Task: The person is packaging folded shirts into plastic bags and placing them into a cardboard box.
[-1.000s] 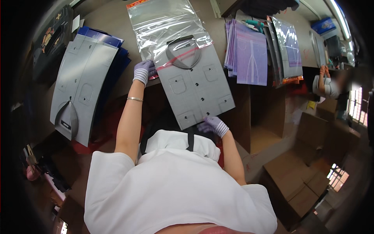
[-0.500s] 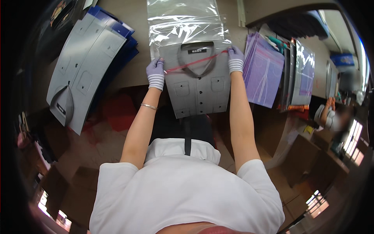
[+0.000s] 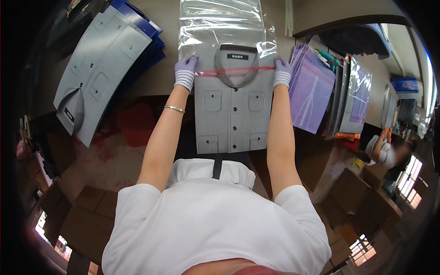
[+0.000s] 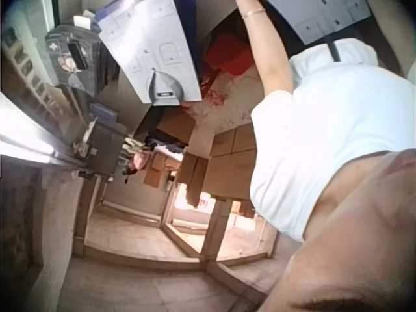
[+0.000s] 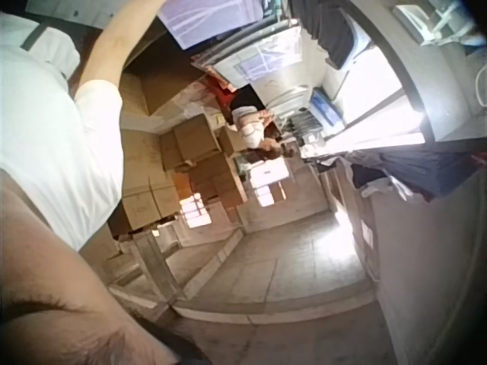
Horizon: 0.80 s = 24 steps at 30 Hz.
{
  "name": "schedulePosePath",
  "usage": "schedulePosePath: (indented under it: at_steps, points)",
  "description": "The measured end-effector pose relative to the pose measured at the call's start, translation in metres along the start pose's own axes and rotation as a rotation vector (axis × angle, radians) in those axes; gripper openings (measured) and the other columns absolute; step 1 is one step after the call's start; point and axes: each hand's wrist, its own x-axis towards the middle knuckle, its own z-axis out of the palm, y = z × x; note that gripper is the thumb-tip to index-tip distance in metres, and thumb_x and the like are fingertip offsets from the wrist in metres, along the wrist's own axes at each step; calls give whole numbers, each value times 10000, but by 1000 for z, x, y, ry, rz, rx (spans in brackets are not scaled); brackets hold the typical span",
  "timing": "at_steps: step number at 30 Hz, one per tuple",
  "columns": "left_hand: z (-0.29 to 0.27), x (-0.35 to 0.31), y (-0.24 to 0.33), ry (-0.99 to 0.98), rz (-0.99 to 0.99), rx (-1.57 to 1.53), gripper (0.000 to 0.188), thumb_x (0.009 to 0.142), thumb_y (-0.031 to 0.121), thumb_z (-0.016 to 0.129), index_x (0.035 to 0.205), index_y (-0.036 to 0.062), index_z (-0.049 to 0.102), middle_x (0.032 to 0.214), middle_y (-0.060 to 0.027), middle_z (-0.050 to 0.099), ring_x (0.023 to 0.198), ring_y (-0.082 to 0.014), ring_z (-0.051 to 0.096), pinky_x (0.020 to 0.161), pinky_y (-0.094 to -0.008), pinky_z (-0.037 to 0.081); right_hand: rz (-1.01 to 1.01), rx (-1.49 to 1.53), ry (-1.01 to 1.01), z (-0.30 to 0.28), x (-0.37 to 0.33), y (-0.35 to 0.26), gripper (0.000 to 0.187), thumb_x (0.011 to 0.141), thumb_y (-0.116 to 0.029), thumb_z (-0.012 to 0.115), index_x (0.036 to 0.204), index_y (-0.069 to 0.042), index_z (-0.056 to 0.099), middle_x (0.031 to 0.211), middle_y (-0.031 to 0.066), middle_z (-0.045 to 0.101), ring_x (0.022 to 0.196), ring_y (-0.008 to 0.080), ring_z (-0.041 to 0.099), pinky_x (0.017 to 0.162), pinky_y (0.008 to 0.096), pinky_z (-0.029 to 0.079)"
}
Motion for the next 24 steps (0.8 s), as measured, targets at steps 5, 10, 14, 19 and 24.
schedulePosePath:
  at_steps: [5, 10, 14, 19, 24]
  points:
    - [-29, -21, -30, -36, -141, -125, 303, 799, 169, 653, 1027, -25, 611, 802, -20, 614, 644, -61, 525, 575, -180, 431, 283, 85, -75, -21, -58, -10, 199, 808, -128, 600, 900, 46, 629, 787, 65, 638, 706, 128, 553, 683, 238, 439]
    - [-48, -70, -58, -122, -37, -122, 297, 809, 166, 646, 1033, -23, 600, 799, -5, 612, 653, -66, 541, 579, -201, 453, 264, 70, -65, -50, -102, -1, 205, 801, -113, 608, 917, 55, 622, 768, 45, 618, 710, 114, 542, 679, 237, 438]
    - [-70, -132, -51, -232, -255, -177, 212, 813, 140, 633, 934, -34, 628, 757, 21, 591, 667, -55, 499, 602, -201, 437, 160, -68, -167, -94, -169, -15, 192, 812, -140, 609, 893, 34, 624, 777, 27, 594, 726, 89, 531, 677, 210, 430]
    - [-128, -209, -76, -671, -140, 142, 128, 810, 106, 614, 841, -18, 622, 678, 3, 573, 631, -47, 473, 581, -209, 425, 766, 257, -362, -160, -306, 13, 145, 834, -169, 595, 874, -29, 593, 789, 50, 603, 700, 129, 559, 616, 271, 476]
    - [-133, -215, 0, -873, -106, 204, 91, 800, 67, 597, 828, -18, 612, 713, -20, 603, 653, -64, 512, 617, -223, 448, 886, 1075, -372, -132, -355, 30, 449, 845, -362, 575, 1189, -128, 408, 1006, 47, 561, 821, 166, 551, 615, 257, 451]
